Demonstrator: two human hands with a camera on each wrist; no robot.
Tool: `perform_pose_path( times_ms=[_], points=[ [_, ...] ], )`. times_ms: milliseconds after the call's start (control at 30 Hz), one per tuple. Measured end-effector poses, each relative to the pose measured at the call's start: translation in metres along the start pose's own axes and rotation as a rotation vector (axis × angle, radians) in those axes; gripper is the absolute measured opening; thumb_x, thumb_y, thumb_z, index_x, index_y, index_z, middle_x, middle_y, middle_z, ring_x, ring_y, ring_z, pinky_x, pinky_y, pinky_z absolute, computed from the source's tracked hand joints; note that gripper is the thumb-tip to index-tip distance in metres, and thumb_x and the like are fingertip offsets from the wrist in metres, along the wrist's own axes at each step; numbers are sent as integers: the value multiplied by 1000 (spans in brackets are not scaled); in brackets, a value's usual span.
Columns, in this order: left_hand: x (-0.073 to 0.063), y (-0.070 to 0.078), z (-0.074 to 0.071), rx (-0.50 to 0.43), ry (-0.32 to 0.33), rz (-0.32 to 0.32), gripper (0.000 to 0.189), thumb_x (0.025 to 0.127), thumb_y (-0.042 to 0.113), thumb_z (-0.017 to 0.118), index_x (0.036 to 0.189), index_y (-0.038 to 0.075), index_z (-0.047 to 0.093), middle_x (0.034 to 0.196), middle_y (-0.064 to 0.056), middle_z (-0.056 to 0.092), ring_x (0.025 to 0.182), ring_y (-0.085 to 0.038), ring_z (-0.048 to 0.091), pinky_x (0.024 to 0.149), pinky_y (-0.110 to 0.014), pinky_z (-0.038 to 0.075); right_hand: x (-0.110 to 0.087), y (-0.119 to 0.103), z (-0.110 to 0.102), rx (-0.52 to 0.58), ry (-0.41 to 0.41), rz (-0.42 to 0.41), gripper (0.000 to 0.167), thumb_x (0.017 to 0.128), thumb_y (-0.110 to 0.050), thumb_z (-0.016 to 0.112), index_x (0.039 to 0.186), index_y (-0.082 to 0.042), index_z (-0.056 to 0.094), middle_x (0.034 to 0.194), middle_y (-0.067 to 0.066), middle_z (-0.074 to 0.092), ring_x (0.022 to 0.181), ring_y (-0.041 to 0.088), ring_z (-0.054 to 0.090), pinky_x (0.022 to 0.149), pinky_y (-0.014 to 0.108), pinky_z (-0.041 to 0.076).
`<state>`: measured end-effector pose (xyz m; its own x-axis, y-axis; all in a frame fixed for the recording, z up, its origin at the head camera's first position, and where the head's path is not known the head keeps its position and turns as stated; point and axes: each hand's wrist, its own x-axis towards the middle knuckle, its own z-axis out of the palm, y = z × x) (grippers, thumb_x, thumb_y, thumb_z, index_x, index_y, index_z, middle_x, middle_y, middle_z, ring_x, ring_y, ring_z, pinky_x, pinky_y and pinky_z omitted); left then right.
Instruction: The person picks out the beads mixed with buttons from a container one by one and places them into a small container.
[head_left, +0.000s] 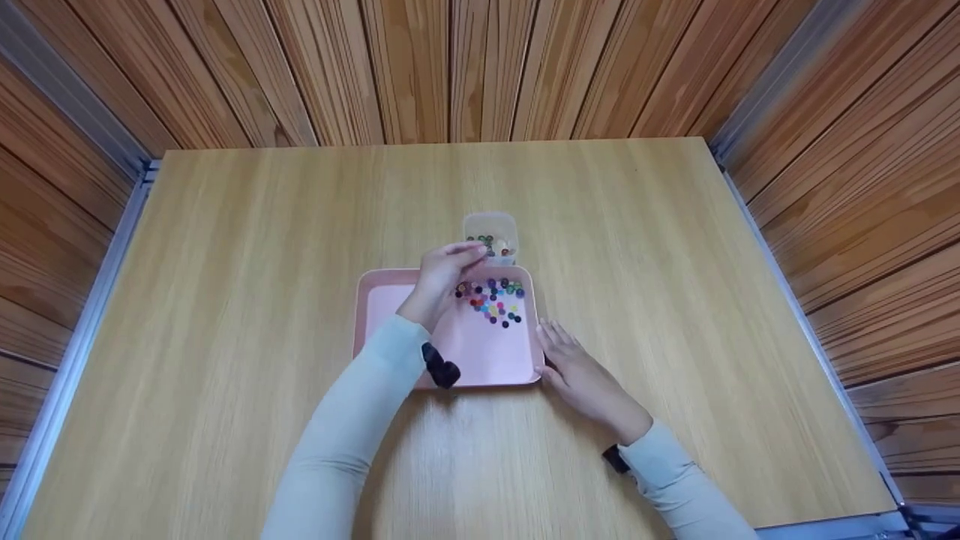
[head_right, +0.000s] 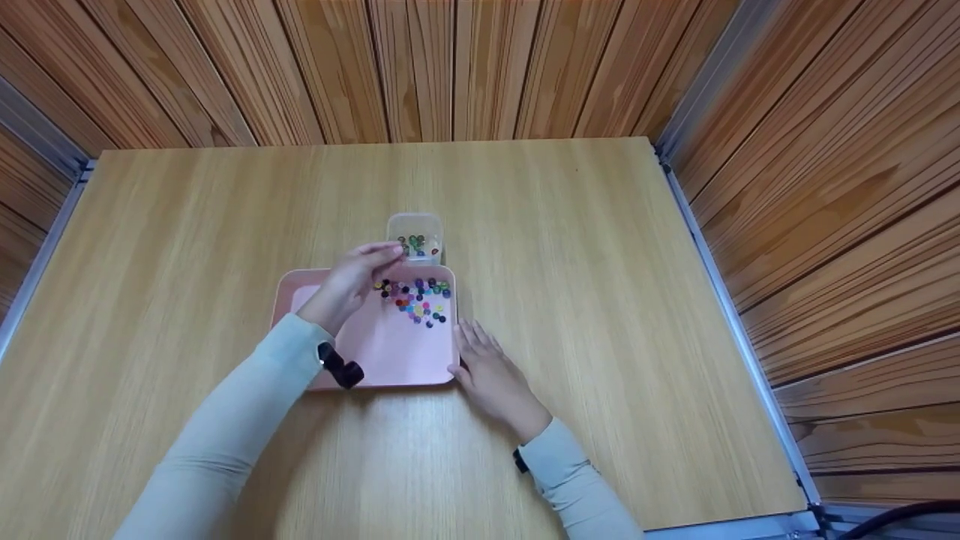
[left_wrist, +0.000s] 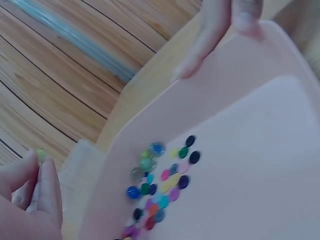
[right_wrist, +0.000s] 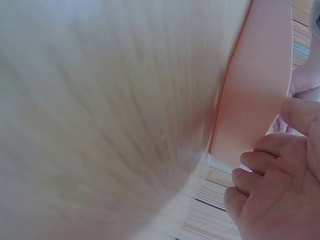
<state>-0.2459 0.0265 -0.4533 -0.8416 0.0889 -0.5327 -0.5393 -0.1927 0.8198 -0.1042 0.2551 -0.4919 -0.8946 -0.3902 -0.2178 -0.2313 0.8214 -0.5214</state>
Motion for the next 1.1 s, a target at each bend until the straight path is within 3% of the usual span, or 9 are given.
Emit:
perform_pose_path(
  times_ms=[100,233,300,433,733,867,1100],
  points=[
    [3,10,2,209,35,102,22,91,19,72,112,12,73,115,-4,72,111,-19,66,102,-32,52,0,-1,0,-2,2,2,61,106,-26,46,155,-1,21,165,16,18,154,36,16,126,51,16],
    [6,23,7,649,67,264,18,96,17,66,112,14,74,115,-3,72,108,-18,65,96,-30,55,1,-2,1,-4,1,4,62,106,-29,46,156,-4,20,165,13,17,154,34,15,126,50,16],
    [7,26,10,818,54,321,20,98,14,62,116,13,72,117,-4,71,109,-18,66,96,-30,56,0,-3,1,-6,-7,15,63,106,-30,46,157,-5,19,166,12,15,154,33,14,126,50,16],
    [9,26,16,1006,27,354,23,101,13,57,120,11,70,120,-5,70,111,-19,66,99,-30,55,-2,-2,1,-10,-15,16,63,105,-29,46,156,-4,18,166,13,14,154,34,14,126,50,16],
    [14,16,21,1048,26,435,24,100,8,57,120,7,71,124,-7,70,119,-22,65,102,-32,54,-3,1,2,-17,9,-13,63,105,-25,47,156,-1,19,165,17,16,153,36,16,125,53,18],
    [11,13,21,998,15,425,26,101,9,56,123,8,68,127,-6,69,121,-22,64,104,-34,52,-3,0,2,-17,2,3,63,105,-26,47,156,-2,19,165,16,16,154,35,16,125,52,17],
    [2,6,26,909,35,464,25,99,9,61,121,9,70,125,-6,70,119,-22,66,100,-31,55,-2,-2,-4,2,-16,14,64,105,-29,47,156,-4,18,166,13,14,154,33,14,126,50,16]
  ],
)
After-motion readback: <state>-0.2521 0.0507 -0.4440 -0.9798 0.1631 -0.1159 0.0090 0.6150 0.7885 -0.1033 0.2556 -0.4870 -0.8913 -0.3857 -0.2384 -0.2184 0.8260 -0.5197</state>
